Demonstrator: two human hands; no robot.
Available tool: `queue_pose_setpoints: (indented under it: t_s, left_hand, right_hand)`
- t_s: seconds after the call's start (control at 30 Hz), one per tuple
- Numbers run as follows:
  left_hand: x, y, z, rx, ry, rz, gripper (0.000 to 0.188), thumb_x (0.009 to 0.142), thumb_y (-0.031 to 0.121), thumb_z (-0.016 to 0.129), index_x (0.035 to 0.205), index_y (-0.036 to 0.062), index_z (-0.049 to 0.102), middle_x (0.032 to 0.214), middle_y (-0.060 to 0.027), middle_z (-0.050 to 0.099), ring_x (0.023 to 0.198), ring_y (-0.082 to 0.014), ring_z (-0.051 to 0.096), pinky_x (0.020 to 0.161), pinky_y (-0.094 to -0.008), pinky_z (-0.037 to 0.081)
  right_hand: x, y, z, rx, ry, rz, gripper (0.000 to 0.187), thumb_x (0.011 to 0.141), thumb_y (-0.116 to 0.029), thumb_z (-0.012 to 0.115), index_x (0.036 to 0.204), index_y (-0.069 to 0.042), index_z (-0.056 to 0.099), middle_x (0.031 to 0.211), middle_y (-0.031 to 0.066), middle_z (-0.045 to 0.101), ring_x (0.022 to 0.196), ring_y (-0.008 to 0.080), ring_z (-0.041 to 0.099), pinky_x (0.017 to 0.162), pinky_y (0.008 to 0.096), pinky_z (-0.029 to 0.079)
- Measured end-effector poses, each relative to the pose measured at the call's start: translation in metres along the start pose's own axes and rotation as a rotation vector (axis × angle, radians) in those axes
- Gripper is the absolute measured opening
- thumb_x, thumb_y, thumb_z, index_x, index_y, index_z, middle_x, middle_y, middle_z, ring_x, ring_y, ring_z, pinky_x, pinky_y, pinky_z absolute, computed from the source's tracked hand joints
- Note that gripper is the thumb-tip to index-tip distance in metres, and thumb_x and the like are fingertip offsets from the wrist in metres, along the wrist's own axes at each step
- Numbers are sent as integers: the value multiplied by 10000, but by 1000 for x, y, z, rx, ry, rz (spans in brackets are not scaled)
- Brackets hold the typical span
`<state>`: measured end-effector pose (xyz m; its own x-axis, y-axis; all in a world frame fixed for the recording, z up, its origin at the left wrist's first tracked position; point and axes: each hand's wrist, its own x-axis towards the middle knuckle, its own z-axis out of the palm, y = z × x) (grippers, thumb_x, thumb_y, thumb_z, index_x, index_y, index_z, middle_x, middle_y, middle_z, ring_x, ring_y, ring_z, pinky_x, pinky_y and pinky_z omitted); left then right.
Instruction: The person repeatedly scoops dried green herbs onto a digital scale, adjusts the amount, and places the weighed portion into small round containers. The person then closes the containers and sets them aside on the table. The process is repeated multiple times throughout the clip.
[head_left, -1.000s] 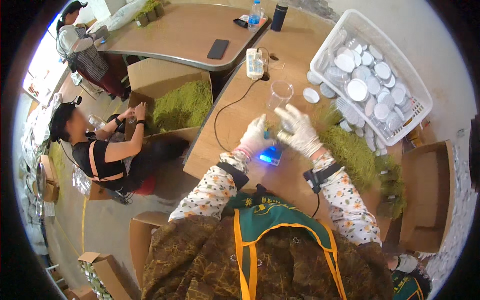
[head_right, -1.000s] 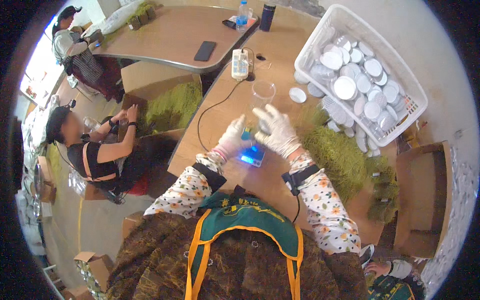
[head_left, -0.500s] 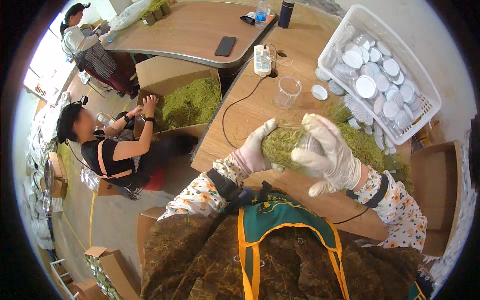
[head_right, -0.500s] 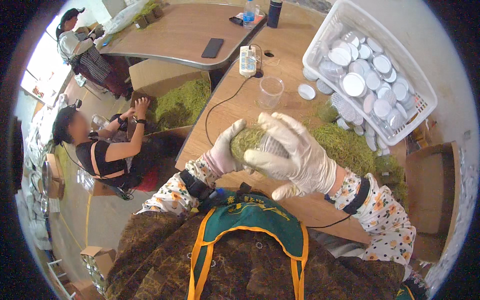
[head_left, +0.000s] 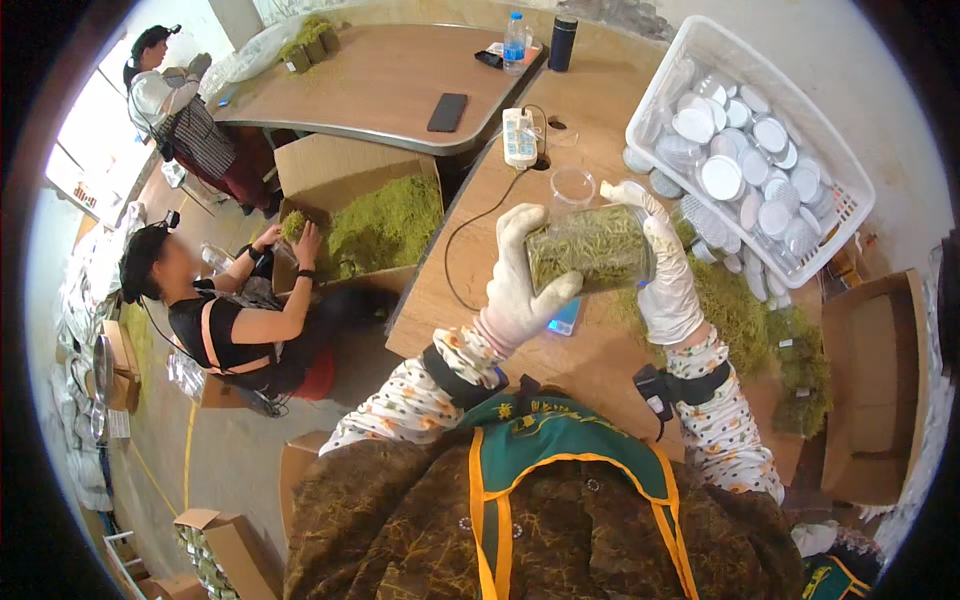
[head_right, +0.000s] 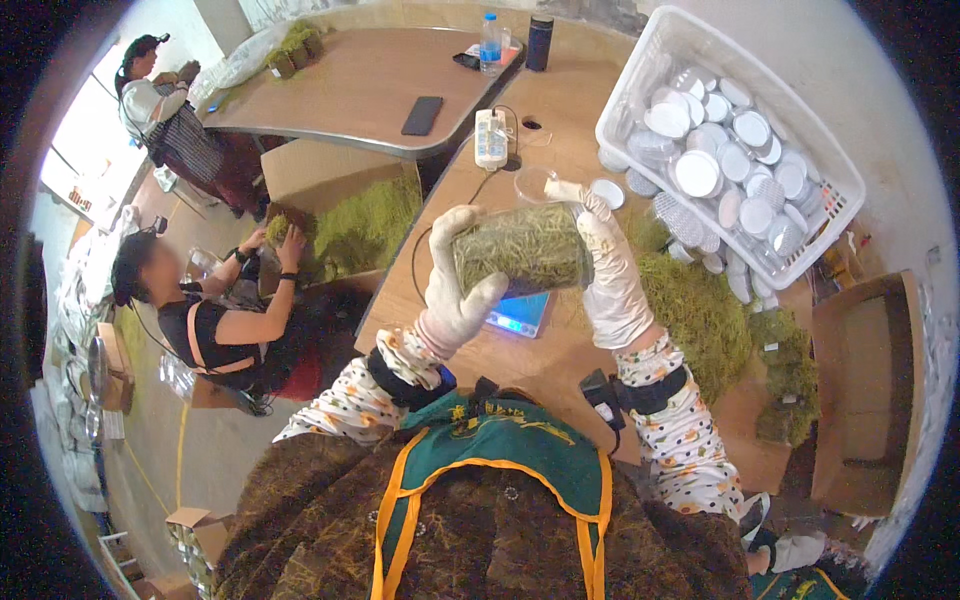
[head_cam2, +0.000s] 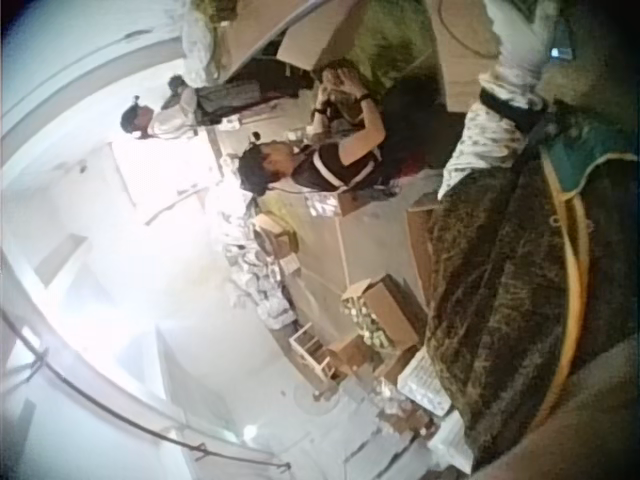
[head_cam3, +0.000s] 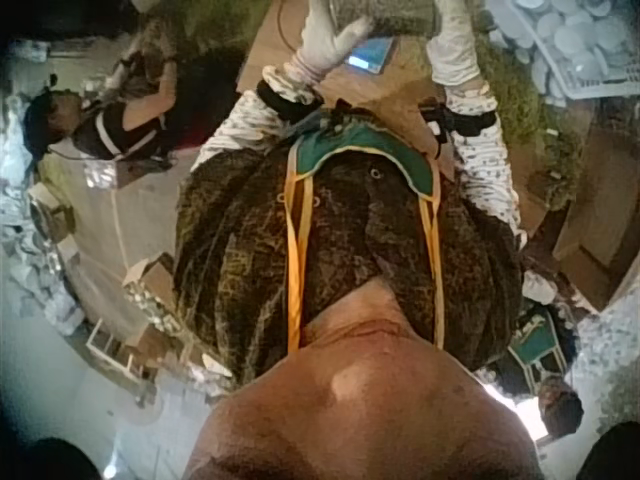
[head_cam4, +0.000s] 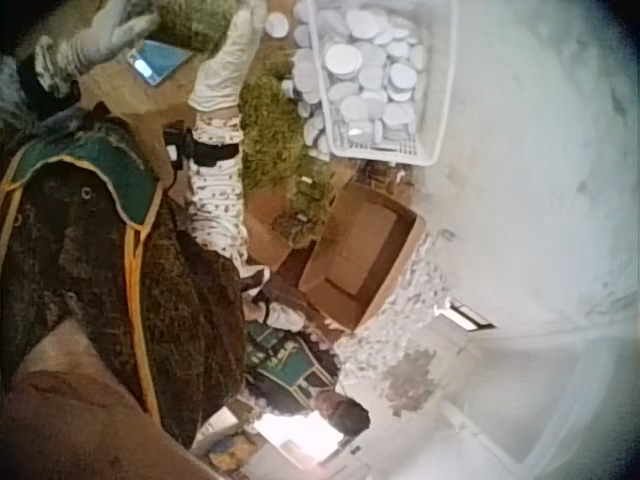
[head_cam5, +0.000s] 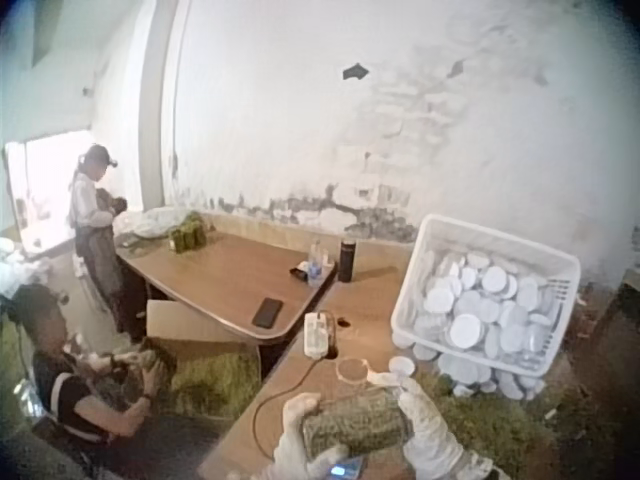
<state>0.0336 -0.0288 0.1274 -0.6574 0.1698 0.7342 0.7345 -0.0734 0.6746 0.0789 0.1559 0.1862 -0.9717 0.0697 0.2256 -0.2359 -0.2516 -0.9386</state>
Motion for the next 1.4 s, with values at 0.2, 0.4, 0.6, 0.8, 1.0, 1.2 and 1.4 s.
queue_pose_setpoints:
  t_s: [0.2, 0.4, 0.6, 0.8, 1.0, 1.2, 1.4]
  left_hand:
    - [-11, 11, 8, -1058, 64, -1038, 595, 973, 592, 487, 1353, 134, 503, 1224, -84, 607, 1058, -259, 610, 835, -425, 498]
    - [-9, 37, -20, -1248, -130, -1338, 535, 990, 581, 481, 1328, 172, 550, 1279, -77, 611, 1159, -256, 589, 885, -459, 535]
    - [-10, 23, -56, 192, -52, -306, 677, 819, 301, 776, 1335, 14, 445, 1247, -209, 506, 1192, -326, 522, 1039, -422, 429]
    - [-127, 44, -143, 386, -24, -713, 640, 752, 327, 804, 1257, 39, 537, 1240, -220, 496, 1189, -360, 524, 1048, -411, 431]
    - [-313, 126, -257, 1021, 514, -1482, 783, 736, 372, 816, 1355, -9, 526, 1297, -250, 565, 1201, -352, 568, 977, -422, 511]
    - [-361, 147, -293, 887, 434, -1507, 397, 843, 225, 722, 1140, -14, 610, 976, -123, 664, 875, -210, 634, 748, -365, 518]
    - [-273, -3, -252, 581, 275, -1312, 542, 965, 154, 648, 1431, -34, 447, 1412, -167, 471, 1267, -248, 479, 1085, -371, 384]
  right_hand:
    - [-5, -19, 20, -782, -75, -471, 283, 959, -268, 594, 1159, -94, 692, 1316, 137, 614, 1234, 300, 559, 1076, 408, 420]
    - [-4, -29, 4, -934, -586, -636, 436, 1007, -361, 474, 1327, -80, 566, 1388, 167, 552, 1241, 338, 547, 1085, 442, 419]
    - [9, 57, 41, 175, -21, 135, 477, 1050, -402, 408, 1362, -53, 501, 1375, 108, 555, 1280, 252, 528, 1127, 412, 395]
    - [-18, 101, 46, -448, -561, 336, 482, 1049, -200, 470, 1511, -84, 394, 1521, 47, 439, 1345, 200, 471, 1121, 333, 383]
    - [-15, 133, -6, -504, -660, 628, 501, 1004, -105, 539, 1490, -50, 436, 1556, 68, 393, 1365, 196, 445, 1115, 334, 391]
    - [-36, 110, -16, -437, -524, 498, 402, 984, -98, 579, 1380, -37, 540, 1478, 85, 466, 1300, 216, 499, 1098, 354, 417]
    - [-73, 91, -76, -749, -205, 161, 535, 943, -94, 627, 1455, -185, 501, 1588, 112, 331, 1344, 270, 467, 1057, 407, 454]
